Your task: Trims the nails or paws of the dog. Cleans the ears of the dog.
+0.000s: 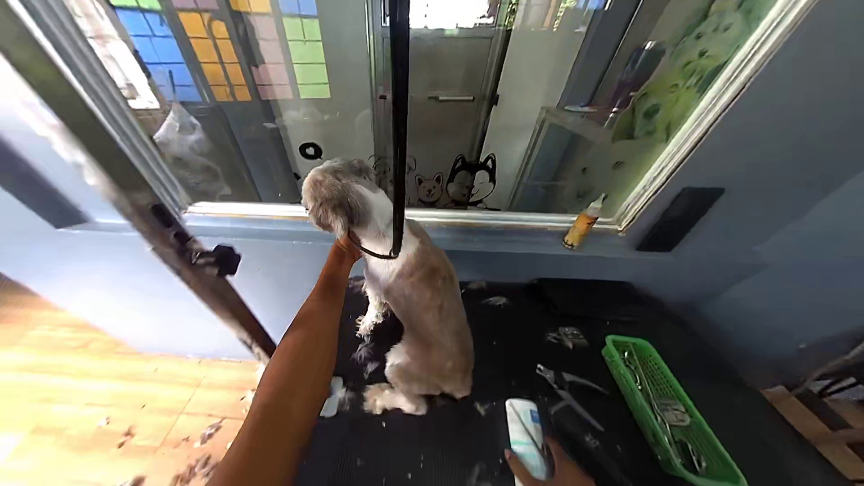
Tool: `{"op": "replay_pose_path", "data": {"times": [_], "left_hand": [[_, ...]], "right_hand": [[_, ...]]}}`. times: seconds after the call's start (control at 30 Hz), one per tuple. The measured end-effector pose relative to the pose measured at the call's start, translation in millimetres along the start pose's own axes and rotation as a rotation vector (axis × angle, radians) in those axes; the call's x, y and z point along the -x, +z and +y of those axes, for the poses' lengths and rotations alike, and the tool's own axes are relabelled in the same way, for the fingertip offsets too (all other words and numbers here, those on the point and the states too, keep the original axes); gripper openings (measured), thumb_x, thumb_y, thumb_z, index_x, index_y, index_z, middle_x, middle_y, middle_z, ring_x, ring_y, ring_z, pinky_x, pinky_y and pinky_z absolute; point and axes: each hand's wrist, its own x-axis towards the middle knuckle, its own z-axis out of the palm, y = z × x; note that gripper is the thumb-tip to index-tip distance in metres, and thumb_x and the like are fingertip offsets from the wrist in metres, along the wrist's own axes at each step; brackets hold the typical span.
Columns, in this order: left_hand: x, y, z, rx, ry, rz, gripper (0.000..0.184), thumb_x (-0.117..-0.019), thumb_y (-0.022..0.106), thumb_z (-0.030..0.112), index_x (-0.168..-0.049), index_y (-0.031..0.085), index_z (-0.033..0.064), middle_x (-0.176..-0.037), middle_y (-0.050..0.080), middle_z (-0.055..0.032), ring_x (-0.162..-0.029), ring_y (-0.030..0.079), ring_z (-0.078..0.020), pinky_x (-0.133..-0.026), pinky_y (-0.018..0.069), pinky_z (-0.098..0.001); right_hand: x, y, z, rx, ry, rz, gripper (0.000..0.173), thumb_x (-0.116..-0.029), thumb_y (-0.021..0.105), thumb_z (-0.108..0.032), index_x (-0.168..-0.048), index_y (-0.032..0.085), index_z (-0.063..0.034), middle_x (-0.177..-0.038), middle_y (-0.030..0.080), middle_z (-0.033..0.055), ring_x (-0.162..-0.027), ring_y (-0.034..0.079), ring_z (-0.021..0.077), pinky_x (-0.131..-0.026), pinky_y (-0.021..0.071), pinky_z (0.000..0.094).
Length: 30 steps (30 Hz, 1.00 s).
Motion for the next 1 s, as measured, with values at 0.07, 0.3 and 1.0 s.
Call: {"op": "replay_pose_path", "data": {"times": [0.07, 0.3, 1.0], "left_hand": [[55.2, -25.6, -1.3, -0.291, -0.025, 0.095, 0.028, -0.1087, 0.039, 0.006, -0.130, 0.050, -0.0081, -0.112, 0.061, -0.0139, -0.094, 0.058, -0.0102, -0.087, 0.0508, -0.0280], [195.0, -14.4, -7.1, -0.341, -0.015, 0.199, 0.031, -0.0976, 0.052, -0.004, -0.127, 0.051, -0.0115, -0.109, 0.062, -0.0136, -0.094, 0.058, -0.0062, -0.086, 0.0504, -0.0236], [311.1, -6.5, 95.4, -1.201, 0.579, -0.641, 0.071, -0.0749, 0.076, 0.065, -0.135, 0.066, 0.0290, -0.157, 0.044, -0.0007, -0.149, 0.033, -0.0254, -0.115, 0.0400, -0.0552]], "right_hand": [[-1.4, -1.8, 11.0, -0.148, 0.010, 0.002, 0.080, -0.0825, 0.077, -0.058, -0.131, 0.063, 0.0040, -0.117, 0.070, 0.0262, -0.111, 0.067, 0.0411, -0.098, 0.0500, 0.0633], [29.5, -8.3, 4.7, -1.504, 0.176, -0.477, 0.053, -0.1042, 0.037, -0.062, -0.119, 0.058, -0.0158, -0.093, 0.072, 0.0043, -0.070, 0.069, 0.0102, -0.055, 0.0581, 0.0252], [132.4, 23.7, -54.8, -2.215, 0.628, -0.767, 0.058, -0.1010, 0.047, -0.059, -0.107, 0.059, -0.0031, -0.089, 0.068, 0.0149, -0.066, 0.071, 0.0173, -0.057, 0.0613, 0.0253]]}}
